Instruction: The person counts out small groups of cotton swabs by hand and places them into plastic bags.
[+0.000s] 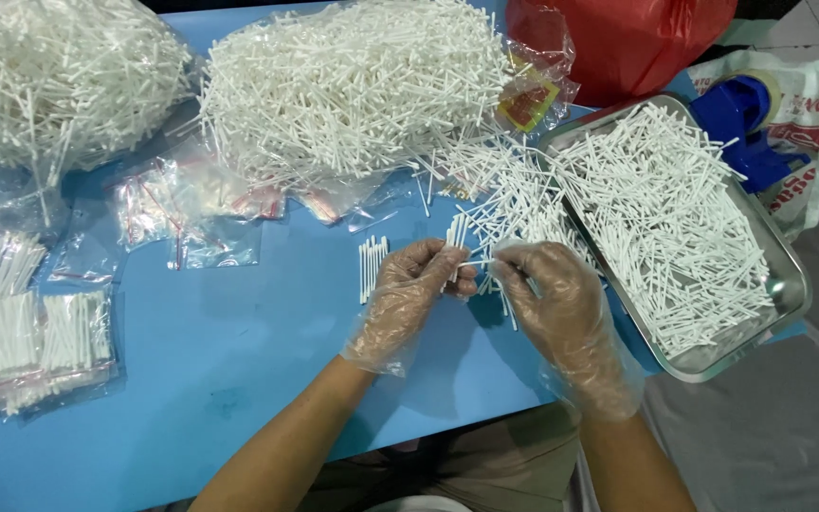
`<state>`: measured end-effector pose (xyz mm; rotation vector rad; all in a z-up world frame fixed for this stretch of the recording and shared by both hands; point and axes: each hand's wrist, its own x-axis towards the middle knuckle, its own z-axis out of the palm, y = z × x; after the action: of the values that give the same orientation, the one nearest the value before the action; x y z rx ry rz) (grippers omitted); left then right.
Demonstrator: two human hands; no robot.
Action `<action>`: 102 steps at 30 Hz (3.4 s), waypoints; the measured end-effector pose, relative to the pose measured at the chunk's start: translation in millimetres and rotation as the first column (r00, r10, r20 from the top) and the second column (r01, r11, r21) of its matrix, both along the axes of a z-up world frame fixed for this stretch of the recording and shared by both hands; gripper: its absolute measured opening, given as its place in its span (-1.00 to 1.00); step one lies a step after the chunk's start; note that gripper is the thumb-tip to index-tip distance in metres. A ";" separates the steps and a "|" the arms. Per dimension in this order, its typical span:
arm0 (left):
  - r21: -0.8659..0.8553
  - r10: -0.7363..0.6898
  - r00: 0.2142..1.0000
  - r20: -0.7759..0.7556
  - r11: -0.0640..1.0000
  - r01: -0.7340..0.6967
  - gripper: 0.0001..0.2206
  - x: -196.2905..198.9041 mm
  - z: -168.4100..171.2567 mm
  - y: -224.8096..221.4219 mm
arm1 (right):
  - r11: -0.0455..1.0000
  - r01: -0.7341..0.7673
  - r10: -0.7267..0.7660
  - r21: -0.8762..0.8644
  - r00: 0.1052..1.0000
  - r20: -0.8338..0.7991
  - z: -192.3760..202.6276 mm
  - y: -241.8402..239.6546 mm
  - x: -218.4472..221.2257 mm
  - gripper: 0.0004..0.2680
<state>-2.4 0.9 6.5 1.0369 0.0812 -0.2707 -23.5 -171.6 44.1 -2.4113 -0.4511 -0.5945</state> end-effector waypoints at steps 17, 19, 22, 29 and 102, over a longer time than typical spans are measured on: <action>0.392 0.024 0.997 -0.068 0.920 0.005 -0.83 3.5 -6.0 -1.6 | 0.742 0.343 -0.055 0.576 0.887 -0.458 -4.4 44.8 2.5 -0.90; 0.412 0.018 0.998 -0.063 0.911 0.009 -0.83 2.6 -4.7 1.1 | 0.718 0.373 -0.036 0.587 0.863 -0.503 -2.9 45.0 4.0 -0.88; 0.457 -0.005 0.998 -0.058 0.889 0.031 -0.85 -0.7 -2.1 2.0 | 0.697 0.391 0.009 0.601 0.833 -0.552 -9.1 41.2 6.8 -0.86; 0.622 -0.071 0.989 0.131 0.782 -0.026 -0.86 -11.6 22.4 5.5 | 0.765 0.393 -0.009 0.511 0.799 -0.601 -26.8 31.5 7.7 -0.85; 0.992 -0.522 0.846 0.105 -0.003 -0.125 0.17 7.1 6.4 117.2 | 0.939 0.165 0.058 0.302 0.790 -0.610 -29.4 88.5 7.4 -0.82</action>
<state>4.7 118.1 13.0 2.6541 -0.4405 -0.1986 -16.1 -83.2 14.6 -2.1186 0.0109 0.1136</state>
